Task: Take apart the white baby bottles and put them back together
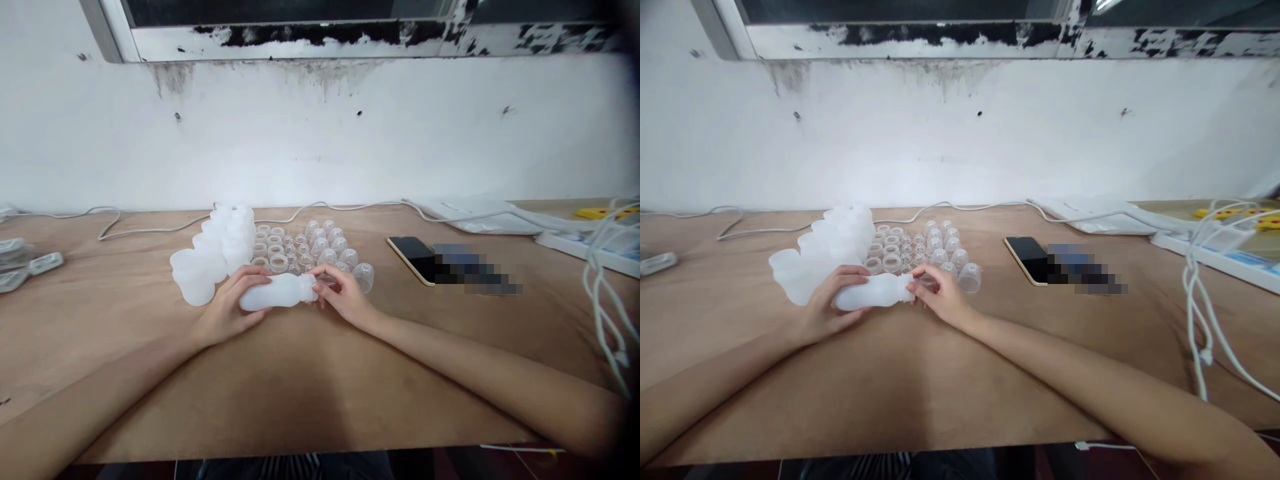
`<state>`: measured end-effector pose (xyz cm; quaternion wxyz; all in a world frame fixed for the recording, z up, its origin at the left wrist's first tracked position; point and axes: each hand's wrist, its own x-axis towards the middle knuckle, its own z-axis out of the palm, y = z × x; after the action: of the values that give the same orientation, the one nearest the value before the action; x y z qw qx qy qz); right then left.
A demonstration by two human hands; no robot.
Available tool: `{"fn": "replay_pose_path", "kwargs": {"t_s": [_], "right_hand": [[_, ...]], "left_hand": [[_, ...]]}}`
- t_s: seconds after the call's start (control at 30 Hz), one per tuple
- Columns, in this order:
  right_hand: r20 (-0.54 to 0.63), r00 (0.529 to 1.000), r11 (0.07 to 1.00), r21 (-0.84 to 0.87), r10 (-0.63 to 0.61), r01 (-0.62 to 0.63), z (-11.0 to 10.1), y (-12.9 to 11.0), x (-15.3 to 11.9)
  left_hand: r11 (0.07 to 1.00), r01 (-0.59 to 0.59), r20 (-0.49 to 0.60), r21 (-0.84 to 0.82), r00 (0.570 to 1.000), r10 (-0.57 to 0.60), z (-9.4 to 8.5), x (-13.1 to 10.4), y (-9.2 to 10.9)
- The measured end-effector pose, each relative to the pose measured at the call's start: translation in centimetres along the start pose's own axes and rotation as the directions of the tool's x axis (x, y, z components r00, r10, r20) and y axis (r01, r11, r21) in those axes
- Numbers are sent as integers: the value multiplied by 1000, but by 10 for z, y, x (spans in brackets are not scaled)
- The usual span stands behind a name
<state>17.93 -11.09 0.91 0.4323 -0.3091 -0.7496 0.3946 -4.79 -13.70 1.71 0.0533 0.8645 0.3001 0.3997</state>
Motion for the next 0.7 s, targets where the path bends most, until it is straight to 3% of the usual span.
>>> {"fn": "replay_pose_path", "kwargs": {"t_s": [0.13,0.23,0.33,0.53,0.63,0.7], "right_hand": [[46,997,997,-16,-70,71,-2,-6,-4],[114,978,984,-9,-176,179,-3,-9,-7],[88,981,981,-71,-172,178,-2,-6,-8],[76,996,995,-96,45,-37,-1,1,-4],[95,995,987,-163,25,-9,-1,-1,-4],[59,996,983,-172,-60,69,-1,-4,-5]], "left_hand": [[1000,27,-6,-16,1000,-28,1,0,0],[989,147,55,-20,988,-146,0,0,1],[965,260,125,33,957,-262,0,-1,1],[980,177,166,95,967,-191,2,-2,2],[983,154,167,102,971,-169,3,-1,4],[979,172,164,105,968,-188,3,-1,5]]}}
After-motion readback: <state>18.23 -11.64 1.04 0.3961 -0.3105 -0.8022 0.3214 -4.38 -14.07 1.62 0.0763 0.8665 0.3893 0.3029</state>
